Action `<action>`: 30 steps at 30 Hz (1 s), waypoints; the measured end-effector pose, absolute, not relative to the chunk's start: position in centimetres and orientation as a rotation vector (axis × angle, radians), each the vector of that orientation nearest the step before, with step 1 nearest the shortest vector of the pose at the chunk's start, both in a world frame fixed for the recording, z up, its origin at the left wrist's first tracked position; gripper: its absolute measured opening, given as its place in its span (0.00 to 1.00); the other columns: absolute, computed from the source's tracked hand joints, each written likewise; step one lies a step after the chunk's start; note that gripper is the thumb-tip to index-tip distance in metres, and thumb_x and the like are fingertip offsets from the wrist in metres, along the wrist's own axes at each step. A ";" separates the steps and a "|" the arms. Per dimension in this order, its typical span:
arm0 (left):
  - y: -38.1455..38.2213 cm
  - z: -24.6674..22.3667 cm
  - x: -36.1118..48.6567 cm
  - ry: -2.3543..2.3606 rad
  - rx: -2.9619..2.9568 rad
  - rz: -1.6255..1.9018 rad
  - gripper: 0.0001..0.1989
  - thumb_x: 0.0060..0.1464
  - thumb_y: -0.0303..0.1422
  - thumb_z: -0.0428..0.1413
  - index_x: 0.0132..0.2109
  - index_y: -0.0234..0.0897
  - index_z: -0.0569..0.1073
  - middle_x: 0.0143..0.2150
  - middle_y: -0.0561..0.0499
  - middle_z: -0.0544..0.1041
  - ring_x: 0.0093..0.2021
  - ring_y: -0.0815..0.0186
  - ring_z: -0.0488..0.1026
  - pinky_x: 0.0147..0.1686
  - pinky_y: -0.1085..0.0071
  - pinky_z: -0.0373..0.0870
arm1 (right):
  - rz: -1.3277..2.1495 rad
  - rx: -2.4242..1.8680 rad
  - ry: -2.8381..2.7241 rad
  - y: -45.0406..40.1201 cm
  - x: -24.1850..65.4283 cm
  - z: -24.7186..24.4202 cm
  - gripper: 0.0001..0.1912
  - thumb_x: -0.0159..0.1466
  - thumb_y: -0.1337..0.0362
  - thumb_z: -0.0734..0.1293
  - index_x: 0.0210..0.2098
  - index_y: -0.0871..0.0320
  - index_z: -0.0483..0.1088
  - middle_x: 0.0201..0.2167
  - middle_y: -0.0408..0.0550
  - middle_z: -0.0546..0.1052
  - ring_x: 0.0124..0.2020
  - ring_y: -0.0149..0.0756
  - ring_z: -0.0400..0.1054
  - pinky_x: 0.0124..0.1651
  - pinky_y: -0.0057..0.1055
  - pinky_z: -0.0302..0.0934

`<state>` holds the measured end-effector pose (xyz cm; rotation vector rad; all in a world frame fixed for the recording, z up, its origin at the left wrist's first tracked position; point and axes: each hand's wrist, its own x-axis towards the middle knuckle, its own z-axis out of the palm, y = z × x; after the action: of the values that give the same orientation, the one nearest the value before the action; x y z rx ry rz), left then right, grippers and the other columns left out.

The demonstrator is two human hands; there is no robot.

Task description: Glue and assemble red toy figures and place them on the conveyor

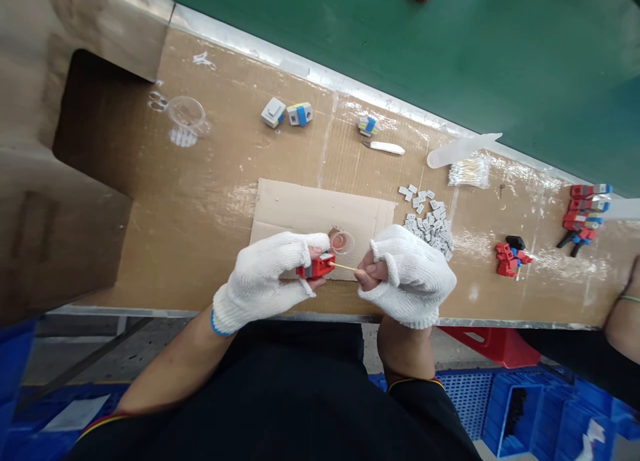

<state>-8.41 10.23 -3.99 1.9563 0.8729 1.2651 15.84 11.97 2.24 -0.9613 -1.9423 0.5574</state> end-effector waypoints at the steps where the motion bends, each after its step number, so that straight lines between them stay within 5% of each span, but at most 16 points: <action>1: 10.2 -4.0 -8.4 0.881 1.944 1.262 0.14 0.70 0.28 0.73 0.57 0.43 0.81 0.54 0.39 0.93 0.47 0.56 0.94 0.49 0.67 0.94 | 0.549 -0.956 -1.919 12.1 15.7 2.4 0.22 0.75 0.65 0.80 0.27 0.51 0.70 0.20 0.35 0.74 0.19 0.28 0.68 0.27 0.29 0.66; 13: 10.3 -3.9 -8.4 0.862 1.937 1.270 0.12 0.70 0.29 0.72 0.57 0.42 0.82 0.52 0.39 0.93 0.44 0.56 0.93 0.44 0.65 0.95 | 0.562 -0.947 -1.868 12.3 15.4 2.6 0.21 0.74 0.68 0.80 0.27 0.52 0.71 0.20 0.36 0.75 0.19 0.28 0.68 0.27 0.28 0.65; 20: 10.0 -4.3 -8.5 0.870 1.879 1.292 0.19 0.67 0.29 0.74 0.61 0.44 0.82 0.55 0.41 0.94 0.45 0.54 0.94 0.45 0.63 0.95 | 0.469 -1.064 -1.969 11.9 16.1 2.4 0.27 0.79 0.59 0.76 0.23 0.53 0.69 0.18 0.39 0.72 0.18 0.29 0.67 0.26 0.29 0.66; 30: 10.0 -4.4 -8.8 0.874 1.853 1.276 0.25 0.68 0.28 0.73 0.67 0.50 0.82 0.54 0.45 0.93 0.46 0.55 0.94 0.45 0.62 0.96 | 0.580 -0.903 -1.916 12.6 15.6 2.8 0.23 0.73 0.69 0.80 0.26 0.51 0.69 0.20 0.35 0.74 0.19 0.28 0.67 0.26 0.28 0.63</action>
<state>-8.76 9.96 -4.42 1.8534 0.8745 1.2757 15.61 12.59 2.85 -0.9035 -1.9155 0.5799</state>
